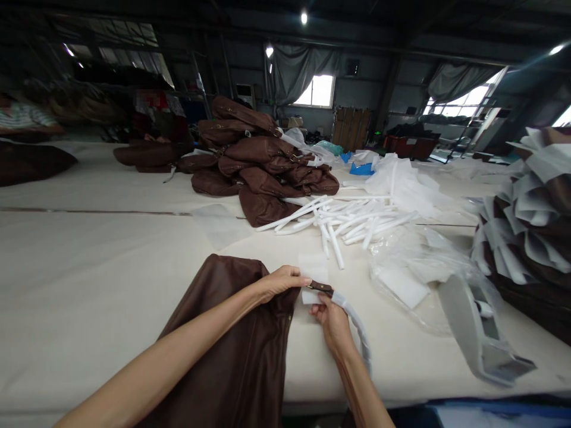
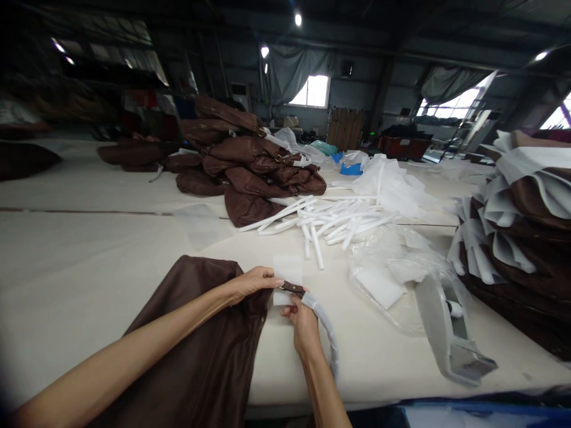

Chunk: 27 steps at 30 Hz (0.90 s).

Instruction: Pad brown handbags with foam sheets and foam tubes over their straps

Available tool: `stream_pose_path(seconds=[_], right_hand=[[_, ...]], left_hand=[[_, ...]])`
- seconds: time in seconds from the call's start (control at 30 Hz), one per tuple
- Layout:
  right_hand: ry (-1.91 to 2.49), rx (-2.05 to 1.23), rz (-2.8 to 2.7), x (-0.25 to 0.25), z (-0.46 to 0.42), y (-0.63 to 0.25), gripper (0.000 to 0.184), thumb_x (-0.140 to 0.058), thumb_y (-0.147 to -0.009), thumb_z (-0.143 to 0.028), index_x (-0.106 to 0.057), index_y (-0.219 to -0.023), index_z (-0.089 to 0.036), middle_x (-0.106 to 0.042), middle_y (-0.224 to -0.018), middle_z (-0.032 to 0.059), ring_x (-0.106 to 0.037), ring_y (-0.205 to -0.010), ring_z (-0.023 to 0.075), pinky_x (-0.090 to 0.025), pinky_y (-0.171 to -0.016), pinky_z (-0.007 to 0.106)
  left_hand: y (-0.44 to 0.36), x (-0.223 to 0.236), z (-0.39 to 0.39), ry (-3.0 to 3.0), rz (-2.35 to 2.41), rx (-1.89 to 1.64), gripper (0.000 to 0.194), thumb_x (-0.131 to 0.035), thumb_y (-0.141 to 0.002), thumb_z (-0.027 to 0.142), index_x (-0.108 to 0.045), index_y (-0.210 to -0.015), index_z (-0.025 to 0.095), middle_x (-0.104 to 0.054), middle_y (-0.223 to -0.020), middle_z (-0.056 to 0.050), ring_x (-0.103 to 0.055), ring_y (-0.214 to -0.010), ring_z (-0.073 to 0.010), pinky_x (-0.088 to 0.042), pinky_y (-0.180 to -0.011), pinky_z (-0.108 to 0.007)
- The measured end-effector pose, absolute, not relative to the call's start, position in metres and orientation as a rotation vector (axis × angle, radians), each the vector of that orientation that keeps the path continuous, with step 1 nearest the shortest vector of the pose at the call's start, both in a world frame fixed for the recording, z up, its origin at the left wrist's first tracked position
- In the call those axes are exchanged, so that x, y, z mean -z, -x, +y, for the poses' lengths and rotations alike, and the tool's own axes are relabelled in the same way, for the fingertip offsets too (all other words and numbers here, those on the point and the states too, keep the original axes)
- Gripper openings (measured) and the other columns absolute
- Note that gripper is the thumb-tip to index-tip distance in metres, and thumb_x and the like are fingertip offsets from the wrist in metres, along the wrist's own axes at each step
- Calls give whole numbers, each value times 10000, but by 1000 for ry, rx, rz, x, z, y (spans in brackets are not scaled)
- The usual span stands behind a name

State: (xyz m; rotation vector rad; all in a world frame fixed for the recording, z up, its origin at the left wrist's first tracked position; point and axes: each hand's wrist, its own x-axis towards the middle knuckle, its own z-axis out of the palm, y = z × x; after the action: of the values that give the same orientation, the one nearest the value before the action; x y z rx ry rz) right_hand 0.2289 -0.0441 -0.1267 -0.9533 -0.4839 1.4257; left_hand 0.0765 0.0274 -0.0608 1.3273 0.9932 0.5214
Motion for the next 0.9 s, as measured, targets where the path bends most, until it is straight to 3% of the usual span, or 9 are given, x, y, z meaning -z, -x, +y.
stream_pose_path(seconds=[0.1,0.2,0.27,0.33,0.43,0.53,0.67,0.8,0.9], right_hand=[[893,-1511,-493,123,-60,-230,221,-736,-698,-357,-649,-840,-211,-650,-814,30,-570,-640,163,-521,-642,323],[948,-1505,-786,124,-82,-238,302,-718,-768,-401,-665,-966,-179,-688,-947,88,-645,-827,225,-544,-721,361],[1099,-1197,-1120,125,-93,-248,272,-664,-832,-346,-658,-1056,-190,-685,-937,85,-640,-827,223,-535,-735,368],[1199,-670,-1456,122,-97,-258,234,-570,-901,-246,-651,-1116,-201,-670,-932,87,-616,-856,220,-511,-791,380],[1219,11,-1791,114,-88,-268,378,-470,-928,-105,-589,-1273,-204,-634,-1106,126,-549,-1039,250,-449,-883,415],[1237,318,-1904,108,-71,-269,353,-472,-930,-78,-624,-1212,-225,-623,-1158,116,-512,-1074,255,-402,-868,405],[1096,402,-1956,109,-58,-267,222,-472,-949,-96,-660,-932,-212,-658,-1072,73,-523,-1045,229,-361,-894,406],[1022,296,-1975,108,-58,-269,211,-469,-949,-88,-641,-932,-208,-652,-1092,75,-532,-1085,223,-375,-949,413],[1077,70,-1905,103,-57,-269,172,-493,-936,-112,-633,-930,-212,-601,-1247,99,-479,-1230,253,-380,-1018,443]], left_hand=[[-79,59,28,-1325,964,-498,442,-795,-632,496,-696,-848,123,-678,-834,-36,-566,-827,-198,-383,-796,-293],[-79,59,32,-1328,937,-478,415,-796,-634,456,-704,-857,118,-681,-845,-37,-566,-823,-192,-378,-799,-287],[-78,59,35,-1327,912,-458,401,-789,-636,442,-705,-858,118,-679,-830,-33,-567,-803,-191,-381,-795,-288],[-78,59,37,-1327,892,-440,384,-781,-639,434,-703,-851,124,-676,-808,-27,-569,-794,-193,-384,-797,-292],[-79,57,37,-1337,864,-415,369,-771,-651,420,-709,-873,132,-690,-842,-38,-583,-842,-214,-391,-823,-303],[-80,56,36,-1356,839,-425,352,-762,-672,392,-716,-900,128,-701,-897,-54,-587,-891,-224,-391,-844,-306],[-79,62,37,-1329,871,-475,349,-761,-698,391,-701,-908,119,-685,-835,-36,-568,-788,-176,-381,-763,-279],[-79,71,39,-1307,906,-490,361,-777,-692,418,-674,-872,123,-664,-789,-30,-551,-738,-161,-363,-709,-271],[-79,73,38,-1333,888,-524,365,-775,-701,424,-668,-889,131,-671,-849,-42,-568,-809,-179,-381,-772,-286]])
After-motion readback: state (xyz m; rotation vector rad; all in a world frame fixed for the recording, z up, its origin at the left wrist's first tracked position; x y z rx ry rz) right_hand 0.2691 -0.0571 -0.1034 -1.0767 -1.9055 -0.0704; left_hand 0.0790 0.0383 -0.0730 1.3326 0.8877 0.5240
